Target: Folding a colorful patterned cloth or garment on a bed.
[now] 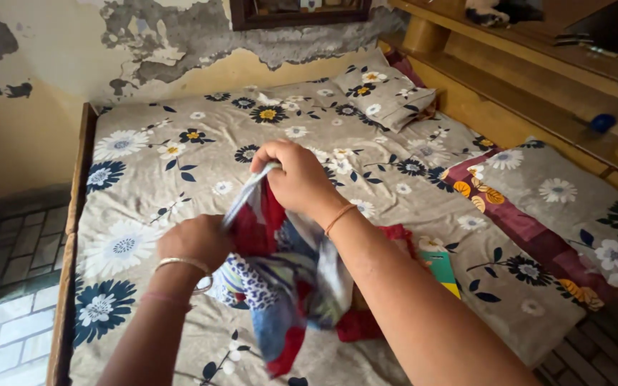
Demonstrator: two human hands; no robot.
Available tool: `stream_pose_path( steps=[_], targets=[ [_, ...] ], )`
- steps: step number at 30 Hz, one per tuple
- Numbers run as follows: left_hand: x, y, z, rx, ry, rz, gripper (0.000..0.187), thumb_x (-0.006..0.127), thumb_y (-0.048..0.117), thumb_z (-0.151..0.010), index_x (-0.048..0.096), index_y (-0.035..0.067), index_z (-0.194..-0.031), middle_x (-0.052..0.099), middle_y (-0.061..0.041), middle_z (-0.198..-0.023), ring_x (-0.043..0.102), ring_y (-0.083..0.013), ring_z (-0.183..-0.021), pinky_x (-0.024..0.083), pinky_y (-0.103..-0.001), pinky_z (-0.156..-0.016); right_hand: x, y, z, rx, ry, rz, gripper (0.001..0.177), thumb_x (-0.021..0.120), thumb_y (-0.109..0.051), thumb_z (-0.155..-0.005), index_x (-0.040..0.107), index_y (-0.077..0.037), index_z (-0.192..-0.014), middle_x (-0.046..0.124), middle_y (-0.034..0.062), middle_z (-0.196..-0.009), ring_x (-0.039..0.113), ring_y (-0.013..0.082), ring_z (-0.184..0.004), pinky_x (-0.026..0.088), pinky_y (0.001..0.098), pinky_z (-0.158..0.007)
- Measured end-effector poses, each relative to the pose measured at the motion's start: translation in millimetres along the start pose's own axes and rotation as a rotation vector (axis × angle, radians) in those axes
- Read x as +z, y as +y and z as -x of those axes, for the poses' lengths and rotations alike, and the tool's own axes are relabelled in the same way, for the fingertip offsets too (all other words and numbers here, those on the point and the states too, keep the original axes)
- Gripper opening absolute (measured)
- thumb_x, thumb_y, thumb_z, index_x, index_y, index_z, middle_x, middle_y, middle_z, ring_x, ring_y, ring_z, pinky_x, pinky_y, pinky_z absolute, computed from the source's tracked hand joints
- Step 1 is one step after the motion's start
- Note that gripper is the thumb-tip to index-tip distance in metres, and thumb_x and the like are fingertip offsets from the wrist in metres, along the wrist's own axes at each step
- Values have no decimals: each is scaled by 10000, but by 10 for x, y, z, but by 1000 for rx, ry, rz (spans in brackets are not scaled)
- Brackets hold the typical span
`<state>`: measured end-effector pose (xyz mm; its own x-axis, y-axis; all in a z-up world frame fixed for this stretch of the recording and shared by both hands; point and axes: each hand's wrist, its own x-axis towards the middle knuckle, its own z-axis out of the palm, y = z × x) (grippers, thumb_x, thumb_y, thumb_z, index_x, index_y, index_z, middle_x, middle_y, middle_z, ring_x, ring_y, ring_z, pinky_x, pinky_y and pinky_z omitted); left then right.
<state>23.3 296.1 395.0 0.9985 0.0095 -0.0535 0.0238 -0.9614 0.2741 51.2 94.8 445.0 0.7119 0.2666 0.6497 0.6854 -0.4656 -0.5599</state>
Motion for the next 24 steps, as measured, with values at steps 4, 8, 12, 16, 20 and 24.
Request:
stream_pose_path(
  steps=[4, 8, 12, 16, 20, 24],
  targets=[
    [-54, -315, -217, -72, 88, -74, 290, 579, 373, -917, 795, 243, -1058, 743, -148, -1139, 711, -377, -1070, 574, -499, -904, -47, 46, -19, 51, 39, -53, 221, 478, 56, -816, 633, -34, -945, 712, 117, -906, 706, 285, -901, 551, 367, -851],
    [-395, -357, -174, -3, 351, 112, 306, 634, 404, -907, 810, 179, -1014, 746, -199, -1008, 715, -416, -969, 568, -485, -865, -98, 0, -59, 215, 185, 35, 220, 515, -14, -865, 589, -63, -1066, 702, 104, -948, 701, 278, -857, 539, 364, -797],
    [-484, -301, -212, 151, 565, 947, 226, 572, 225, -900, 742, 79, -921, 746, -169, -847, 706, -371, -861, 547, -441, -731, -42, 66, -63, 20, -115, -127, 445, 752, -146, -776, 631, -62, -1196, 716, 126, -1109, 704, 288, -1011, 541, 376, -857],
    [-507, 45, -9, 213, 516, 900, 191, 694, 255, -806, 733, 88, -890, 741, -166, -770, 714, -335, -747, 548, -425, -657, 75, -51, -22, 159, -427, -83, 444, 793, -248, -703, 692, -61, -1092, 779, 120, -935, 746, 260, -851, 584, 375, -783],
    [-550, -23, 125, 272, 500, 435, 324, 794, 327, -720, 716, 63, -892, 725, -206, -792, 722, -370, -767, 553, -462, -700, -38, 242, -56, 136, -78, 78, 155, 703, -160, -776, 699, -41, -876, 694, 141, -787, 667, 245, -725, 532, 391, -682],
    [-375, -373, -47, 196, 269, 316, 340, 762, 394, -756, 760, 105, -936, 749, -207, -869, 720, -394, -878, 553, -493, -781, -197, 211, -129, 89, 272, 69, 21, 600, -22, -801, 593, -6, -789, 595, 135, -690, 576, 271, -628, 467, 420, -604]
  ],
)
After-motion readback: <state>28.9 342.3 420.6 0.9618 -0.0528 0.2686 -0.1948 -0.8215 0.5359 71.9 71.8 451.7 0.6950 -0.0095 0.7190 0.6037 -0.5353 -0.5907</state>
